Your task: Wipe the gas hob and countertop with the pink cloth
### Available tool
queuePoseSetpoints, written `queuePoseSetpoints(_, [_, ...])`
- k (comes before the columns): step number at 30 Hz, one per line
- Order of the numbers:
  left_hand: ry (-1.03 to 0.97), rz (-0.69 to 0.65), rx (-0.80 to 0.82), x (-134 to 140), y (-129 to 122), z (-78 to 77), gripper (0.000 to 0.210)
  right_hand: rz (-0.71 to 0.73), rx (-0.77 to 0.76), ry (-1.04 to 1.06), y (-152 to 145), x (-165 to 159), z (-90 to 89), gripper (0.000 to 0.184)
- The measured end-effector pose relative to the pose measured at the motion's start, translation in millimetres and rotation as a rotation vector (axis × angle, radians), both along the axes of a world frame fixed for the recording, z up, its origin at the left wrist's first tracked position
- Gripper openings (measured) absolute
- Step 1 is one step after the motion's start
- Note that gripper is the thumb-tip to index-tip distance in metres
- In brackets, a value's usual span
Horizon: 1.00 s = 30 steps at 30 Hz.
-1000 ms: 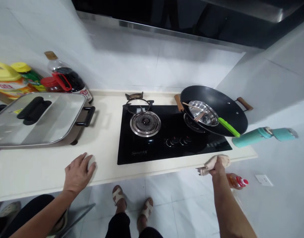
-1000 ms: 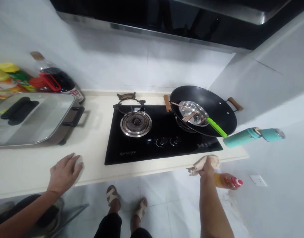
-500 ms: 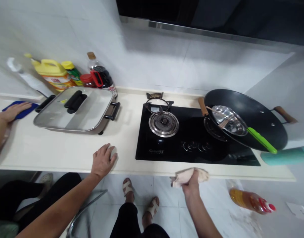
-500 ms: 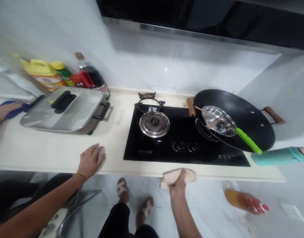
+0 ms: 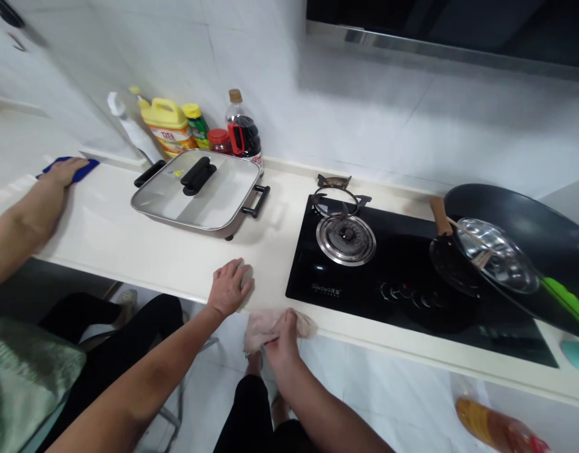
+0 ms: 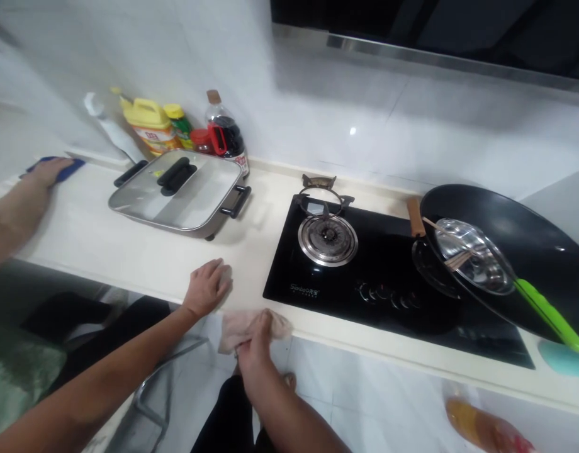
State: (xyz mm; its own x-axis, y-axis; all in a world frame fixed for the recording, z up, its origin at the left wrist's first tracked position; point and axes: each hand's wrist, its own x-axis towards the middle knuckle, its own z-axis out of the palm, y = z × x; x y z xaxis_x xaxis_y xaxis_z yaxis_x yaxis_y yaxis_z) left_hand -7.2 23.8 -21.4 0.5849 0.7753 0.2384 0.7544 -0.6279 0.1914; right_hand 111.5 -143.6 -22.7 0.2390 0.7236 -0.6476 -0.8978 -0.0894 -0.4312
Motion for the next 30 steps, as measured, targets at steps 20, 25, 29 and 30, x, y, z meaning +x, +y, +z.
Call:
queuePoseSetpoints(20, [-0.029, 0.003, -0.100, -2, -4, 7.5, 0.040, 0.268, -0.073, -0.809, 29, 115, 59.2, 0.057])
queuePoseSetpoints(25, [-0.081, 0.018, -0.097, 1, -6, 2.8, 0.037, 0.107, -0.258, -1.146, -18, 185, 36.2, 0.048])
queuePoseSetpoints(29, [-0.125, 0.013, -0.085, -3, -4, 3.1, 0.036, 0.075, -0.394, -1.724, -65, 225, 9.6, 0.042])
queuePoseSetpoints(30, [-0.136, 0.018, -0.079, -5, -4, 4.5, 0.037, 0.063, -0.433, -1.831, -77, 235, 1.3, 0.042])
